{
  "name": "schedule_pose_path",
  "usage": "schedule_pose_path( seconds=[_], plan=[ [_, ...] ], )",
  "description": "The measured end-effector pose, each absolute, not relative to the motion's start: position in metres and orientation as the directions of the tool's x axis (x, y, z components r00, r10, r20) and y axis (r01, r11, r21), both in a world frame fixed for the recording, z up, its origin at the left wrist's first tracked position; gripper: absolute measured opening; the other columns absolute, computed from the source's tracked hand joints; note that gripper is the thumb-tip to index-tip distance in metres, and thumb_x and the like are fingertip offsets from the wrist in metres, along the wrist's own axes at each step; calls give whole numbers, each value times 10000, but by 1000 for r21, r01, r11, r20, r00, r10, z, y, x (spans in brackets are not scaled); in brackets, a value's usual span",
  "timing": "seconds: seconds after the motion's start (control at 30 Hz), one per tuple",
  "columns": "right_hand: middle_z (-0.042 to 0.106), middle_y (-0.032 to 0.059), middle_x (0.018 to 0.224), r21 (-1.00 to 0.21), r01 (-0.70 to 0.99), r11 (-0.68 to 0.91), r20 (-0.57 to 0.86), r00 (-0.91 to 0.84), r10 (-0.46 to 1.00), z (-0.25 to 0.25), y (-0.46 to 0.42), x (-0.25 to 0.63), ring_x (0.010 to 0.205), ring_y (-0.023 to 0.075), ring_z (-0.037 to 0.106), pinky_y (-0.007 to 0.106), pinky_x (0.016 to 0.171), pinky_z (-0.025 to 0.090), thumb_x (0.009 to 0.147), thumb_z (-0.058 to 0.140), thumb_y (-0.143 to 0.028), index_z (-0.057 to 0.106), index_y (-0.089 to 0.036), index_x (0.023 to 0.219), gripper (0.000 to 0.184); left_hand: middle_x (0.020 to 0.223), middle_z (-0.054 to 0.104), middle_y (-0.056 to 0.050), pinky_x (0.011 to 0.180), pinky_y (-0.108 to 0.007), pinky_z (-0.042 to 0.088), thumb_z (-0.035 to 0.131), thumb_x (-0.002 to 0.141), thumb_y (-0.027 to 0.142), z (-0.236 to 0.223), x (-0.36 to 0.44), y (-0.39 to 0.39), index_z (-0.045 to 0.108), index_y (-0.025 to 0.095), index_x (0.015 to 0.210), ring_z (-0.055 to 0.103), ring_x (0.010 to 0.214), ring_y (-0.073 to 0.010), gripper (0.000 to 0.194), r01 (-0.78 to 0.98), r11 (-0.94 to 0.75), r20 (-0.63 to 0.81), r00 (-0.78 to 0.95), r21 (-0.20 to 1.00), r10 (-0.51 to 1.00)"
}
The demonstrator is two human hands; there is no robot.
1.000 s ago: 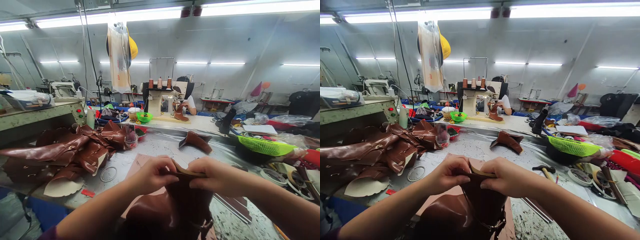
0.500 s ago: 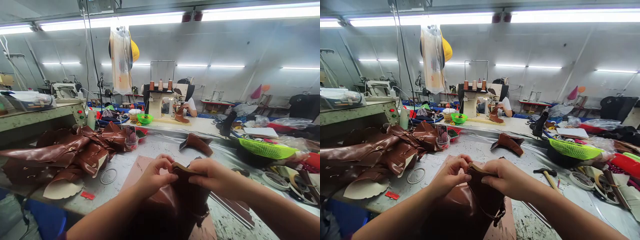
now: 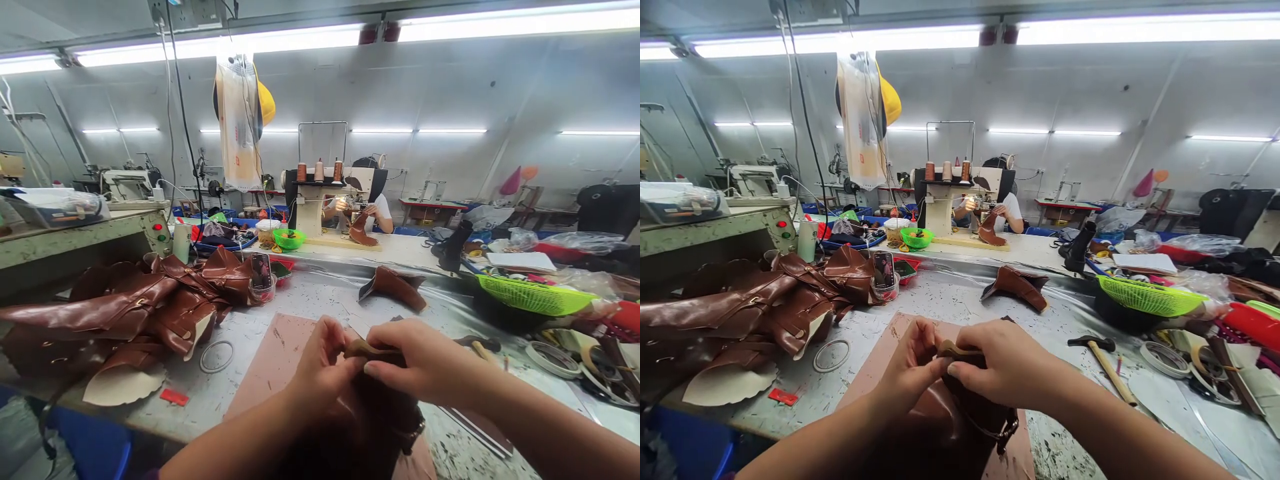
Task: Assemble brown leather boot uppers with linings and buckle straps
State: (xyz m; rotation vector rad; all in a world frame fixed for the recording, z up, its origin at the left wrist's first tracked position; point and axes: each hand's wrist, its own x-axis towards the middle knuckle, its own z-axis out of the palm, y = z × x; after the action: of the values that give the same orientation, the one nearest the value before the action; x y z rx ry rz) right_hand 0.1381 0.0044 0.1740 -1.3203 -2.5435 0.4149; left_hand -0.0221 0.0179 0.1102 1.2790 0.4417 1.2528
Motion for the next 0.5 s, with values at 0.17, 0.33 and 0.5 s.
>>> schedule_pose_path(
  seconds=[0.17, 0.33, 0.5],
  plan=[
    [534, -23, 553, -337, 710, 619, 194, -591, 783, 169, -6, 139, 504, 93, 440, 203, 490, 285, 777, 489, -215, 500, -180, 600, 182, 665, 526, 42, 551, -188, 386, 710, 663, 258, 104, -37, 4, 343, 188, 694, 492, 582, -76, 376, -469, -122, 311, 350, 875, 884],
    [572, -28, 547, -271, 717, 642, 281, -579, 765, 160, -17, 152, 479, 97, 492, 194, 471, 322, 788, 500, -194, 537, -195, 663, 131, 676, 495, 56, 597, -196, 388, 634, 693, 186, 120, -72, 1, 387, 209, 800, 483, 621, -82, 270, -346, -200, 333, 385, 917, 861],
    [592, -19, 544, -23, 673, 739, 357, -685, 635, 158, -33, 140, 436, 105, 510, 230, 440, 317, 771, 479, -130, 498, -202, 605, 182, 651, 547, 18, 530, -237, 339, 631, 702, 257, 152, -68, 5, 533, 187, 788, 486, 573, -119, 148, 347, -825, 293, 815, 446, 501]
  ],
)
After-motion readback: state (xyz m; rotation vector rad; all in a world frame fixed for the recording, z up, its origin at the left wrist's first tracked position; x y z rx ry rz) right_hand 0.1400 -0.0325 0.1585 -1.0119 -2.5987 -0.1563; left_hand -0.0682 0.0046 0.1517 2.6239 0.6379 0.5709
